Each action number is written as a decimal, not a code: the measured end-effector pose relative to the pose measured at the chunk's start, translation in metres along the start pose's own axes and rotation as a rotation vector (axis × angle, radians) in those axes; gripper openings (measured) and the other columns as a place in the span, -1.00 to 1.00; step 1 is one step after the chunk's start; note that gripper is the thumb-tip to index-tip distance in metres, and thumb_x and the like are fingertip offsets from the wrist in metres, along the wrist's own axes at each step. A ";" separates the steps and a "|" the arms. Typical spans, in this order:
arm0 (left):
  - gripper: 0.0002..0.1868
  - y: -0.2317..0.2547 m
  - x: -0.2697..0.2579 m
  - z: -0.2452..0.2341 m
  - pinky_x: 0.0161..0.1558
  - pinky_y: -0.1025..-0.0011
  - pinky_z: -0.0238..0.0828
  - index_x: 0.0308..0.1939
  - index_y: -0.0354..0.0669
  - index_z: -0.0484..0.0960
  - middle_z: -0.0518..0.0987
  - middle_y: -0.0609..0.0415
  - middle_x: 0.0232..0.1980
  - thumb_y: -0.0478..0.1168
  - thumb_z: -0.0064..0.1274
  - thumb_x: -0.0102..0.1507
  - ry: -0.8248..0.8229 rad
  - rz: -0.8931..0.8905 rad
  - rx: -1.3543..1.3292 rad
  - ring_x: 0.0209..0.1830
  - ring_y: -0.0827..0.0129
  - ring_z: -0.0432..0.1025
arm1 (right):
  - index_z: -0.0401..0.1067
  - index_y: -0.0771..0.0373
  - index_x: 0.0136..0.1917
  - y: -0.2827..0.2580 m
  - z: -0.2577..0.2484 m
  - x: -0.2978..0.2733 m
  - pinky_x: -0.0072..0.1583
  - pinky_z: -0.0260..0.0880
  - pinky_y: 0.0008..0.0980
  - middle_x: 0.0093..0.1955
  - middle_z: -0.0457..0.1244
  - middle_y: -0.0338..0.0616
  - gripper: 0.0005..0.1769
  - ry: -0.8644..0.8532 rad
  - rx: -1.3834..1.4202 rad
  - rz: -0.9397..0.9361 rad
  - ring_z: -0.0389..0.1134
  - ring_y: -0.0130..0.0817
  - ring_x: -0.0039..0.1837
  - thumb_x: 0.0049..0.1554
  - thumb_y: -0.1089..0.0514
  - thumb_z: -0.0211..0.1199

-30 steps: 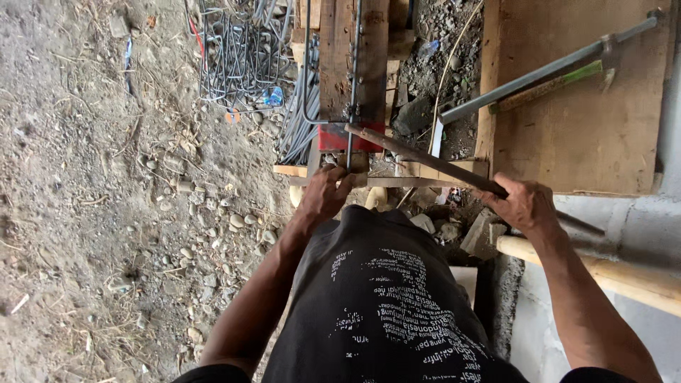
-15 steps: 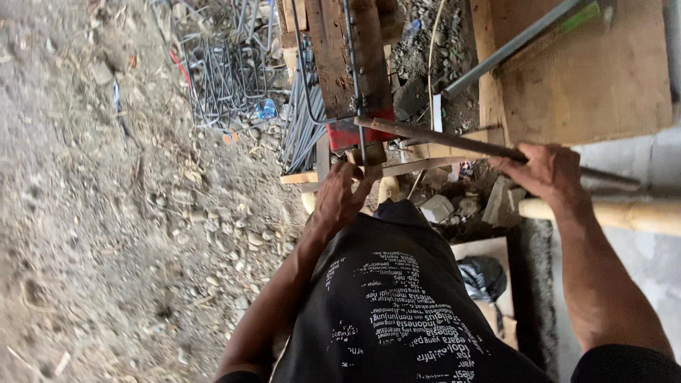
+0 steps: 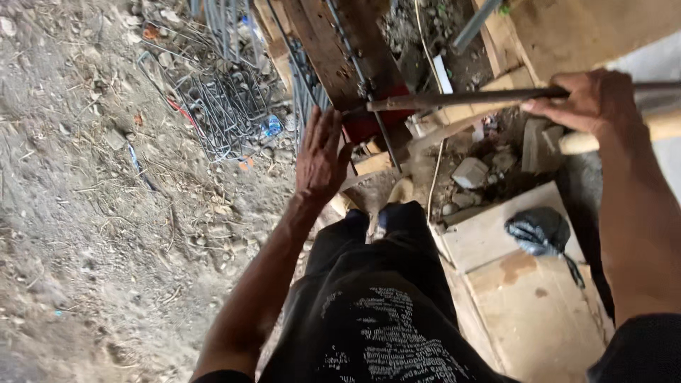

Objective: The person bends metal rods into rectangular shapes using a manual bending jig. They repeatedly insert rods into the jig, use a long metal bar to apply leverage and bend the rods, and then remove the finished pieces. A hammer is also used to tap the rods during the process.

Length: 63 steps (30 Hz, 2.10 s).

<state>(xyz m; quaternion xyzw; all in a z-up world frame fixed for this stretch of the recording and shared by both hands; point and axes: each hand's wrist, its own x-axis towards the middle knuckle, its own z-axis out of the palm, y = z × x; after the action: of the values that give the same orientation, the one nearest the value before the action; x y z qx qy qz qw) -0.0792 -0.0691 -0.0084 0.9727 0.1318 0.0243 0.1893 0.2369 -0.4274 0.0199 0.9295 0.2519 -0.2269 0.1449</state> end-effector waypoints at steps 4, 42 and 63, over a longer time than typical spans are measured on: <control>-0.35 0.000 0.008 0.003 0.51 -0.12 0.14 0.50 -0.26 0.10 0.04 -0.20 0.55 0.07 -0.25 0.47 0.208 0.128 -0.119 0.61 -0.12 -0.14 | 0.50 -0.18 0.23 0.007 0.006 0.014 0.07 0.37 -0.19 -0.05 0.43 -0.11 -0.17 0.023 -0.018 -0.003 0.45 -0.12 -0.04 0.06 -0.74 -0.08; -0.51 -0.104 0.027 -0.043 -0.20 0.21 0.60 0.31 -0.26 0.38 0.41 -0.15 0.30 -0.33 0.15 0.33 0.204 0.722 -0.164 0.36 -0.03 0.37 | 0.51 -0.03 -0.21 -0.336 0.133 -0.273 -0.25 0.11 -0.17 -0.46 0.23 -0.14 -0.08 0.409 0.266 0.858 0.33 -0.18 -0.33 0.23 -0.79 -0.25; -0.49 -0.098 0.032 -0.061 0.09 0.11 0.50 0.21 -0.26 0.39 0.45 -0.15 0.26 -0.29 0.10 0.18 -0.041 0.635 -0.292 0.40 -0.08 0.30 | 0.51 -0.27 0.05 -0.337 0.115 -0.268 -0.48 0.12 -0.60 -0.50 0.27 -0.38 -0.24 0.033 0.504 0.854 0.21 -0.54 -0.51 0.08 -0.74 -0.21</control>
<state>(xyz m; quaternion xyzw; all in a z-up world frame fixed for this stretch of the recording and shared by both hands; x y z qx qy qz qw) -0.0788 0.0490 0.0118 0.9282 -0.1859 0.0809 0.3118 -0.1897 -0.2994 0.0023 0.9594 -0.2118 -0.1863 -0.0084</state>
